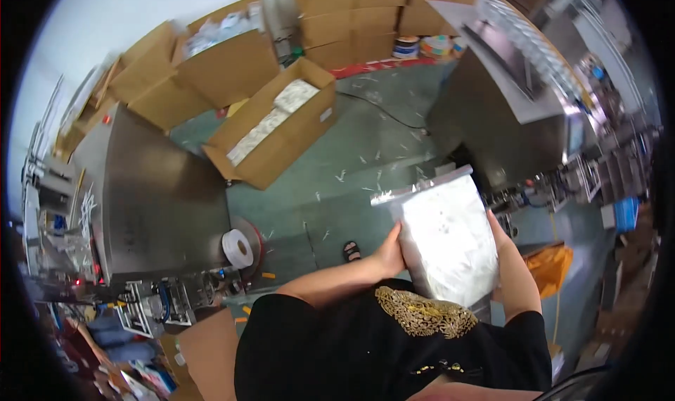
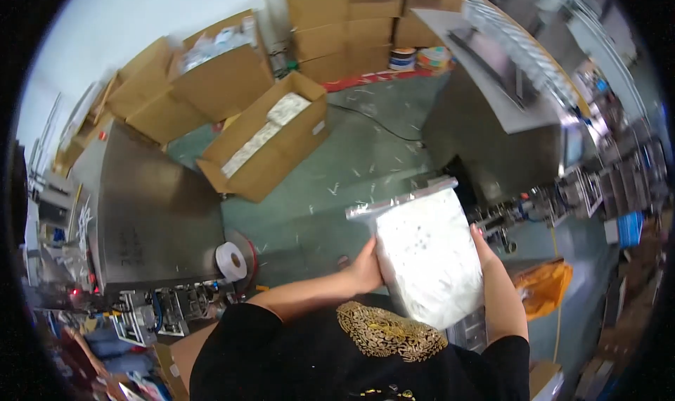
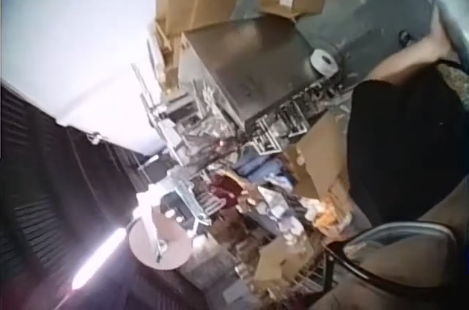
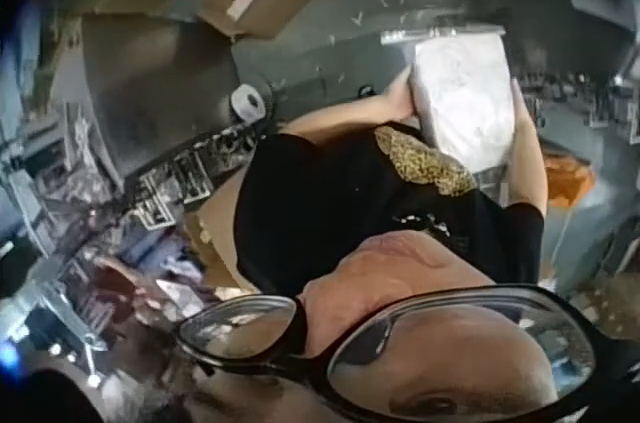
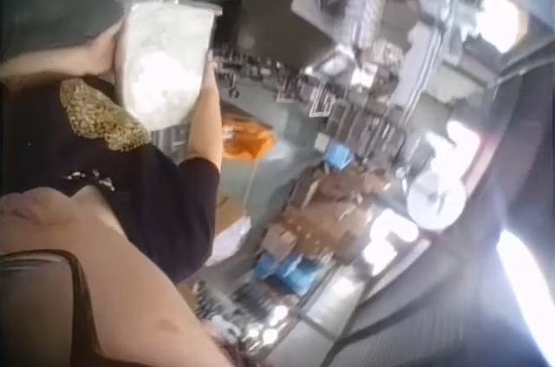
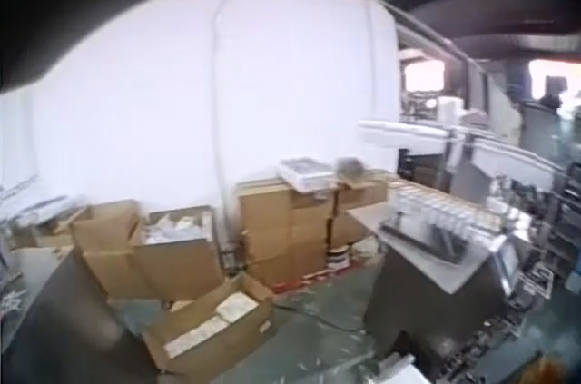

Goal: Packing stacks of small plastic items from a conveyor into large plastic bags.

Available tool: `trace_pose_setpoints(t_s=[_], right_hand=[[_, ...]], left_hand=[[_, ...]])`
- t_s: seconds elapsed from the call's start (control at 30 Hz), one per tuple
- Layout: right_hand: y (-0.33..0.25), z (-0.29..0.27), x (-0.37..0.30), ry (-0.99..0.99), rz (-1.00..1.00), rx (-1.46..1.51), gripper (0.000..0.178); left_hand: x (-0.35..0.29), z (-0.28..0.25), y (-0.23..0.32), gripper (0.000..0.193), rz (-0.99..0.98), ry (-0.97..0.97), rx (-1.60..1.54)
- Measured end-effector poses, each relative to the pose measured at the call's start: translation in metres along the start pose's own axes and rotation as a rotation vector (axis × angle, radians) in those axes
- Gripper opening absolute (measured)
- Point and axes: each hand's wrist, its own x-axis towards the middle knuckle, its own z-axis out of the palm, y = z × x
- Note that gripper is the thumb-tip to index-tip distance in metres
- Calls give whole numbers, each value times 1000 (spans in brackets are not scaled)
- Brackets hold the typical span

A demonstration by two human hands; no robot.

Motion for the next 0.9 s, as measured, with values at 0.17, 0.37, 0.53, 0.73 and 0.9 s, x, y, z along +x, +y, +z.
trace_pose_setpoints(t_s=[0.17,0.37,0.53,0.73,0.9], right_hand=[[-75,68,127,-84,35,79,53],[-116,146,255,-104,241,-128,53],[-148,199,394,-311,434,-297,55],[-216,268,570,-300,593,-469,58],[-263,317,705,-222,447,-773,59]], left_hand=[[0,-44,118,84,469,322,103],[-32,-97,202,73,596,287,-4],[-55,-146,286,73,602,387,-64],[-65,-165,444,59,645,419,-299],[-79,-197,575,63,692,742,-215]])
